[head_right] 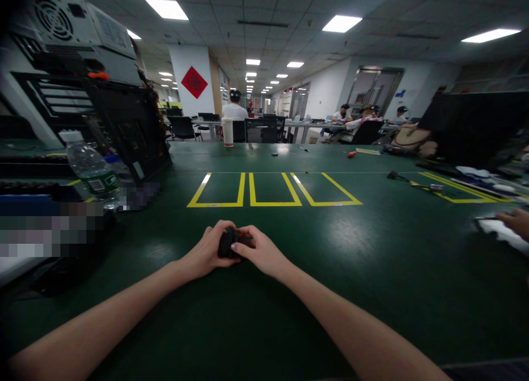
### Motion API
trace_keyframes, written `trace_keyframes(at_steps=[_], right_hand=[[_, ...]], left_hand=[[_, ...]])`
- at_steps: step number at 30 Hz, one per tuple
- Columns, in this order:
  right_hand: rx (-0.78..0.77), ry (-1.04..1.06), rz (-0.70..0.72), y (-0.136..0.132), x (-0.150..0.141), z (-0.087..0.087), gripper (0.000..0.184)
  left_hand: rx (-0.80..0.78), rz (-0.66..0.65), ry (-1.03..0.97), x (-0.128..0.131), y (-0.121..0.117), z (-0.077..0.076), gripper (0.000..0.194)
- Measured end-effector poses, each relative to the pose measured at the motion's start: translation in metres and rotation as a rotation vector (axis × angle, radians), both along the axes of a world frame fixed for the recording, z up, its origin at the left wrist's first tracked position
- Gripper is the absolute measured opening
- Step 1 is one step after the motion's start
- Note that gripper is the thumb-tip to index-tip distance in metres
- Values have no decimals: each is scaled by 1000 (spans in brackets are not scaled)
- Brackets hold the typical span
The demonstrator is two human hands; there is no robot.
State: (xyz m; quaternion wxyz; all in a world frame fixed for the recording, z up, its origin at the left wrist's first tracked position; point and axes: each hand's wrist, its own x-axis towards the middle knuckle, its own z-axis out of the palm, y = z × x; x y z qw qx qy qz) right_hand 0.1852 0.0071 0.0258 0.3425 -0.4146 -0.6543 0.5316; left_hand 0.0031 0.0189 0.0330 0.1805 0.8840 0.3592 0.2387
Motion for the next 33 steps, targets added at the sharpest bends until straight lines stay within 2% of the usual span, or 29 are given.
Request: trace_keyframes(at_steps=[5, 9, 13, 19, 24, 27, 33], right_hand=[[12, 96, 80, -1, 2, 3, 33], [30, 122, 28, 1, -1, -3, 23], [22, 61, -6, 4, -1, -6, 29], [6, 88, 121, -1, 4, 5, 38], [11, 102, 47, 0, 1, 2, 25], [0, 62, 13, 3, 0, -2, 30], [-4, 91, 104, 0, 3, 3, 35]], left_hand=[[5, 3, 12, 0, 1, -2, 51], [8, 10, 9, 1, 2, -3, 52], [-10, 9, 2, 1, 0, -2, 52], [-4, 18, 14, 1, 0, -1, 52], [3, 18, -6, 1, 0, -2, 52], [4, 17, -9, 1, 0, -2, 52], [-12, 19, 0, 0, 0, -1, 50]])
